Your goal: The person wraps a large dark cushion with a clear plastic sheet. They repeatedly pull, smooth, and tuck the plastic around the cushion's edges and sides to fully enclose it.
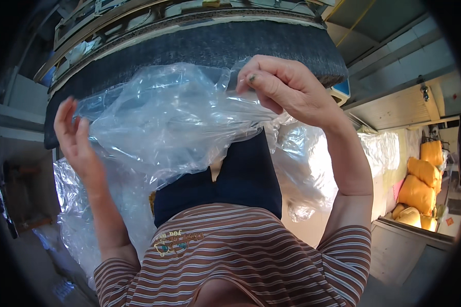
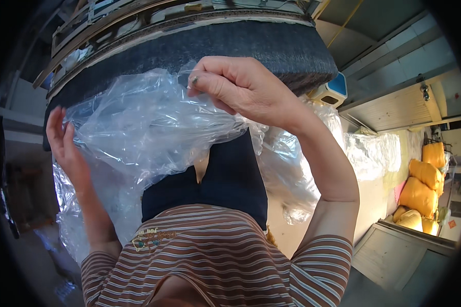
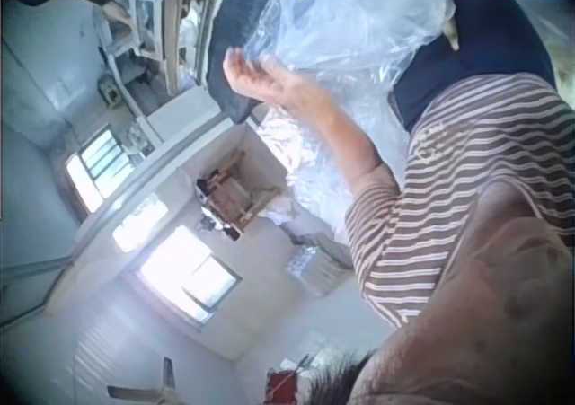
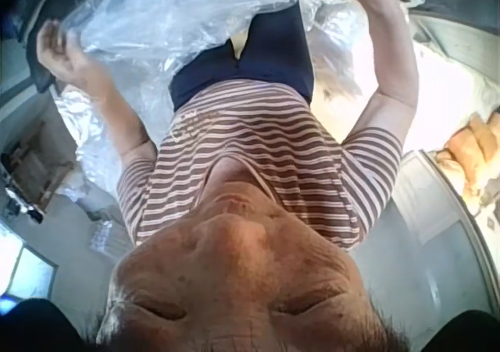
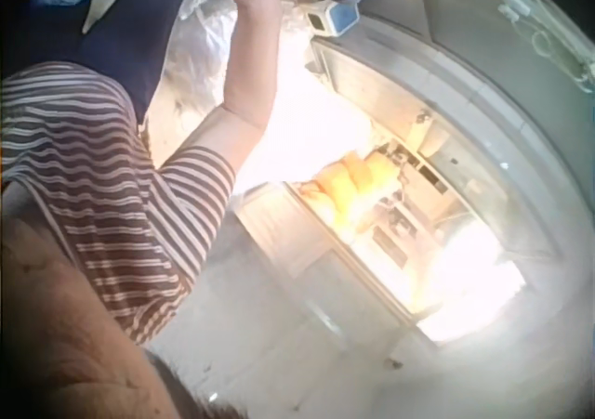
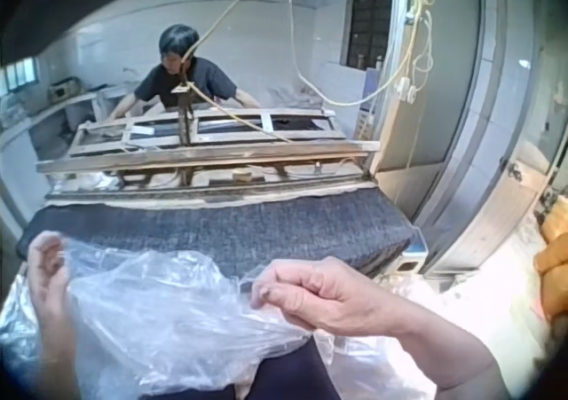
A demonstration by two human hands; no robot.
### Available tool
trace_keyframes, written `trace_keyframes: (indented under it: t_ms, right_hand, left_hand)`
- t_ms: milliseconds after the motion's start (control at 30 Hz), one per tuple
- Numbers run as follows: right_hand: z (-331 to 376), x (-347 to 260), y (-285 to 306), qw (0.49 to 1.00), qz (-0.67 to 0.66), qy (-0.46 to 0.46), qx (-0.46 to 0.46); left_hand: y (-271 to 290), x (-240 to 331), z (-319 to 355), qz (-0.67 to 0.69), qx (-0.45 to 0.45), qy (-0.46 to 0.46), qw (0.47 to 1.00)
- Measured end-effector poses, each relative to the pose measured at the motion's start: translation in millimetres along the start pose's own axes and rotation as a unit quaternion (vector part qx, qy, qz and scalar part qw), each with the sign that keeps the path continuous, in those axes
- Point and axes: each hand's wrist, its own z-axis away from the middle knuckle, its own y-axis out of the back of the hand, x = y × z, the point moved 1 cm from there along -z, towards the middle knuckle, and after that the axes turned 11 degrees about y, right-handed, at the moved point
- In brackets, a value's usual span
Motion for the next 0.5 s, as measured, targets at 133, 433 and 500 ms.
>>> trace_keyframes:
  t_ms: [133, 433, 500]
  right_hand:
    - [4.9, -21.1, -5.7, 0.996, 0.087, 0.022, 0.001]
    - [58.3, 63.9, 9.6, 0.918, 0.384, -0.058, -0.078]
    - [92.3, 140.5, 12.5, 0.825, 0.504, -0.189, -0.175]
  left_hand:
    - [-74.8, 84.0, 7.9, -0.099, -0.289, -0.245, 0.920]
    - [-71.1, 78.4, -42.0, 0.345, -0.462, 0.109, 0.810]
    - [-4.3, 74.7, -108.6, 0.498, -0.545, 0.207, 0.642]
